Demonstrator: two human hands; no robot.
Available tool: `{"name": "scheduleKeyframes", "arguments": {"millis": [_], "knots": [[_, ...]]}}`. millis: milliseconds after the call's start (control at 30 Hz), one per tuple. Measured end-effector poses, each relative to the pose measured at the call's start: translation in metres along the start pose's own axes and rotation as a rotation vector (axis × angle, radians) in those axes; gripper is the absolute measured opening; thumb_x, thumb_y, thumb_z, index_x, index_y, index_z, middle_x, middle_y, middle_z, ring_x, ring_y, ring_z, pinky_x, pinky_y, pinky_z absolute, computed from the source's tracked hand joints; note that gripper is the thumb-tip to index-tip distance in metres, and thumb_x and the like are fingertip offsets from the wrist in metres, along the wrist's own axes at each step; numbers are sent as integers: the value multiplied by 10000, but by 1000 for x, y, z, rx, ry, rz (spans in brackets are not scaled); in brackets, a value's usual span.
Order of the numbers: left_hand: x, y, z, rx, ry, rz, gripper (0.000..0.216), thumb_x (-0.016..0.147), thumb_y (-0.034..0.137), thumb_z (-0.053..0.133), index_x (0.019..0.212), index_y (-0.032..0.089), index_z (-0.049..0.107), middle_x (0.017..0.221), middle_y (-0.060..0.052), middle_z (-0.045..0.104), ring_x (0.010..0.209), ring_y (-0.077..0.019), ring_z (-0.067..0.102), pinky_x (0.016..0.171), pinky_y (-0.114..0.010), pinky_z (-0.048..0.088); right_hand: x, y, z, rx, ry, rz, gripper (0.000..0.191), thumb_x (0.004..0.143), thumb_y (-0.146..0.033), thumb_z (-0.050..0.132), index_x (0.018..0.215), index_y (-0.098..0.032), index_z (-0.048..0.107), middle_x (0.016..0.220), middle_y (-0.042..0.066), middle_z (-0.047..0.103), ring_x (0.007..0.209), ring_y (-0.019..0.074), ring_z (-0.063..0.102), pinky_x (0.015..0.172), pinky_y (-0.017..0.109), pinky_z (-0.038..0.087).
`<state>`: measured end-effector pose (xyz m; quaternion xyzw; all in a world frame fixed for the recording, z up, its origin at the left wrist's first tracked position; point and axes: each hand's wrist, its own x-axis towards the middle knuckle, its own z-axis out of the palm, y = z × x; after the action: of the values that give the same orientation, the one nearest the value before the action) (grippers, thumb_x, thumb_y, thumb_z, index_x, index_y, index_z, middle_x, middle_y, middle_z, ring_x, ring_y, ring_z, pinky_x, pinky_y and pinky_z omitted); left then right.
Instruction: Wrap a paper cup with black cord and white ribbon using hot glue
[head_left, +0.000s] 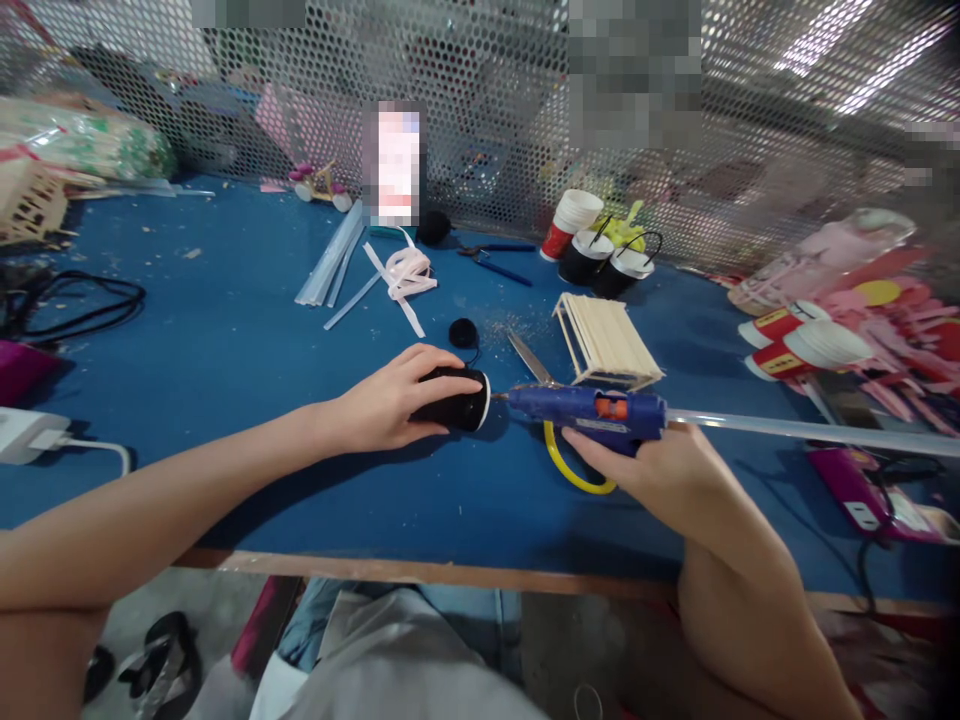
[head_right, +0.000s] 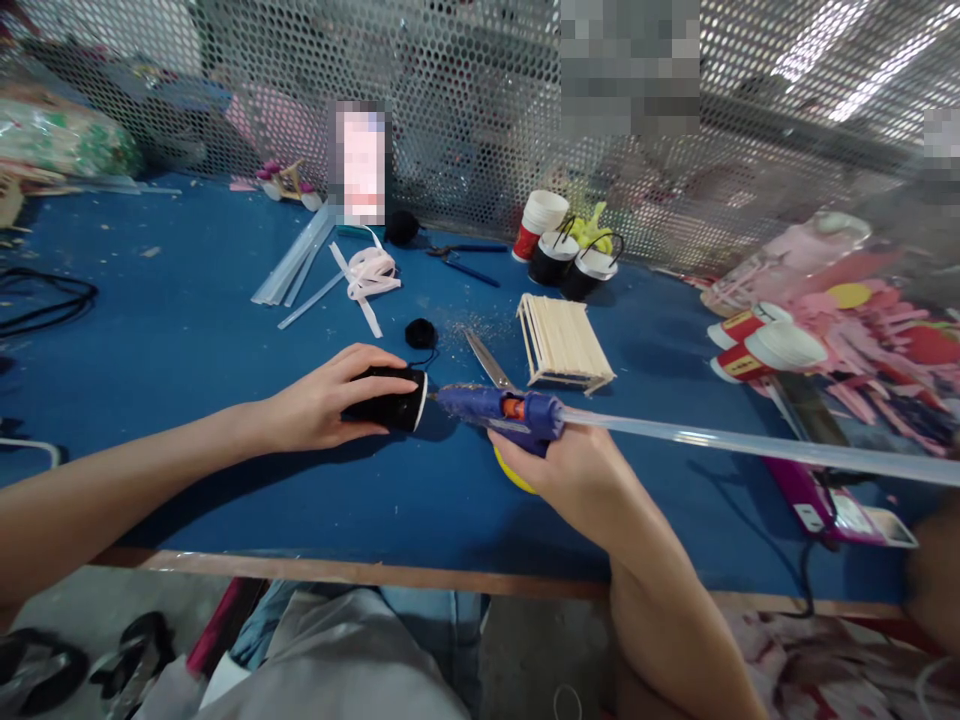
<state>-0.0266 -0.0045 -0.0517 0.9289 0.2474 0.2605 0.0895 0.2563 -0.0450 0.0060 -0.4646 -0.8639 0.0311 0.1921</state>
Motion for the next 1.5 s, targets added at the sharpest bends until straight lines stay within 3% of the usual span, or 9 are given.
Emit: {"name": "scheduleKeyframes", "arguments": {"millis": [167,367,600,767,967,1133,1200,1333,1500], "knots": [[1,2,0,8,3,10,449,820,244,592,1242,143,475,1229,-171,469,1135,-272,438,967,-447,418,-2,6,3,-29,36,13,287,817,-300,445,818,-201,714,638,77,676,594,214,637,578,341,519],[1,3,-1,22,-13,18,446,822,238,588,1246,164,471,1231,-164,472,1133,-279,438,965,-474,416,2,-9,10,100,112,176,299,797,-349,465,725,-174,696,548,64,644,499,203,616,457,302,492],[0,0,1,-17,-9,-26,459,827,266,589,1259,180,460,1233,-152,470,1143,-269,434,964,-468,413,-2,9,1,-105,-1,-108,350,867,-342,406,787,-206,719,308,-20,353,322,145,395,401,276,389],[0,0,0,-53,-1,-69,463,814,269,608,1247,179,470,1233,-150,470,1145,-263,441,969,-455,413,-3,8,-1,-126,-8,-185,356,883,-301,389,787,-216,722,350,4,395,405,175,464,485,313,429],[1,0,-1,-93,-6,-104,468,817,276,605,1253,191,460,1237,-143,469,1150,-258,446,970,-452,415,-7,5,0,-160,-30,-231,328,866,-242,411,815,-223,734,294,-28,256,377,176,438,503,319,439],[1,-1,-1,-111,-2,-114,472,814,285,609,1252,189,461,1238,-141,468,1153,-254,447,983,-447,406,-7,2,0,-151,11,-331,446,810,-61,344,818,-257,745,319,-3,327,445,192,498,574,341,444],[1,-1,-1,-120,-1,-120,475,811,291,611,1251,191,461,1238,-140,469,1155,-253,448,989,-448,401,-6,1,1,-68,-14,-283,412,811,-92,365,815,-253,744,339,7,362,458,193,499,577,344,444],[1,-3,-1,-163,8,-146,497,803,295,622,1260,197,452,1235,-135,471,1166,-250,451,998,-437,398,-3,-2,3,206,-100,47,247,811,-308,486,792,-234,721,367,-1,401,457,186,493,512,323,441],[1,-3,0,-267,57,-237,536,777,302,656,1260,198,447,1187,-108,503,1128,-222,494,983,-388,420,4,-2,-2,398,-100,364,245,745,-443,617,767,-199,637,479,-20,555,405,133,489,408,265,418]]}}
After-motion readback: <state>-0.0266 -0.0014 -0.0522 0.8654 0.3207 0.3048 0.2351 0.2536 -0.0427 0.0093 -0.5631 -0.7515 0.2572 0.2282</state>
